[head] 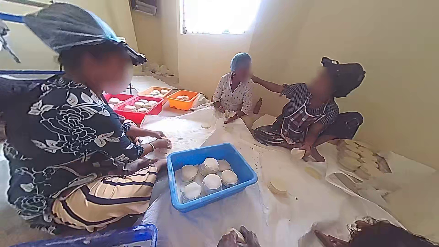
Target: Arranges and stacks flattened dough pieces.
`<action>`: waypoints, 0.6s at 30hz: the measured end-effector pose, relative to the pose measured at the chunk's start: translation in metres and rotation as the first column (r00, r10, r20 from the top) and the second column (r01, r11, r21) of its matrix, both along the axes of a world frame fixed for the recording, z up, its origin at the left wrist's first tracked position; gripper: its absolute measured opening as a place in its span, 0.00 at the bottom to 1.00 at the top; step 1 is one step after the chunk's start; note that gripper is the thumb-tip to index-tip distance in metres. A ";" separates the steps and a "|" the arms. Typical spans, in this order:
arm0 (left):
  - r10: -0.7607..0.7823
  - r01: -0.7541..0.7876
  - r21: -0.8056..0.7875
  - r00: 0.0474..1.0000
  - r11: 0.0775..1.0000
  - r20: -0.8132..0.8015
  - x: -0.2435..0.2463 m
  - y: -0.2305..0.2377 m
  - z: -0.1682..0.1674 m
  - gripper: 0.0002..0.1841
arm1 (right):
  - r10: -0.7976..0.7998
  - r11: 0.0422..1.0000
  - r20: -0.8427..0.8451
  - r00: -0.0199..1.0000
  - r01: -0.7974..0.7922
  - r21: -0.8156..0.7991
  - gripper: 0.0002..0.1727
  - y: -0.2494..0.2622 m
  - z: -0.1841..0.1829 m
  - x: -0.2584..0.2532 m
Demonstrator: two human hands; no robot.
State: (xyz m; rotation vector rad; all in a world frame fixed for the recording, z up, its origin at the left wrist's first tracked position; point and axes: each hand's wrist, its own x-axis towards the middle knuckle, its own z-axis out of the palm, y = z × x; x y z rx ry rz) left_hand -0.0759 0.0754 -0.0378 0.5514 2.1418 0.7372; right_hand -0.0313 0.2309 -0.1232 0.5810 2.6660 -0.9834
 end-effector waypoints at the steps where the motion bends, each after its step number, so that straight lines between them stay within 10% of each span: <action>1: 0.114 -0.114 0.068 0.993 0.991 0.011 -0.003 -0.001 0.003 0.22 | -0.037 0.999 -0.019 0.999 0.037 0.002 0.29 0.000 0.011 0.012; 8: 0.572 -0.720 0.095 0.618 0.688 0.539 -0.009 0.048 -0.019 0.24 | -0.095 0.980 0.172 0.981 0.061 0.191 0.24 0.005 0.070 0.074; 15: 0.374 -0.642 0.309 0.701 0.702 0.607 0.009 0.073 -0.062 0.29 | -0.338 0.939 -0.181 0.924 0.343 -0.004 0.22 -0.012 0.092 0.088; 18: 0.348 -0.624 0.296 0.699 0.723 0.625 0.015 0.071 -0.044 0.30 | -0.370 0.928 -0.076 0.926 0.364 -0.077 0.28 -0.014 0.083 0.081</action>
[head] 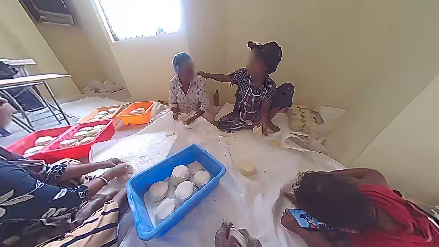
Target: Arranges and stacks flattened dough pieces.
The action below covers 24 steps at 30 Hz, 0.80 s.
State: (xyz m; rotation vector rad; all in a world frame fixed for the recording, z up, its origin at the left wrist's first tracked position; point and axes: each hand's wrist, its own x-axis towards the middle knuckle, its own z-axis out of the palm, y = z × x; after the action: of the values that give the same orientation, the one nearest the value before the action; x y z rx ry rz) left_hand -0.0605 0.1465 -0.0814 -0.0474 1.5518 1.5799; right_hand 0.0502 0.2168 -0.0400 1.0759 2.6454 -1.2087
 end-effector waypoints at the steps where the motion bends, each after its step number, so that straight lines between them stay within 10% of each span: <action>1: -0.011 0.011 -0.010 1.000 1.000 -0.019 0.002 -0.001 0.002 0.30 | 0.010 0.999 -0.022 1.000 -0.009 0.049 0.26 0.004 -0.041 -0.005; 24: 0.083 -0.080 0.047 0.995 0.996 -0.054 -0.004 0.003 -0.026 0.34 | 0.053 0.975 -0.210 0.976 -0.005 0.221 0.31 0.007 -0.109 -0.013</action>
State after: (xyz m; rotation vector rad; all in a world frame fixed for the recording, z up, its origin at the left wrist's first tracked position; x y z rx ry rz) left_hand -0.0648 0.1491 -0.1079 -0.0430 1.5740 1.6923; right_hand 0.0377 0.2238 -0.1485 0.9775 3.0089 -1.1058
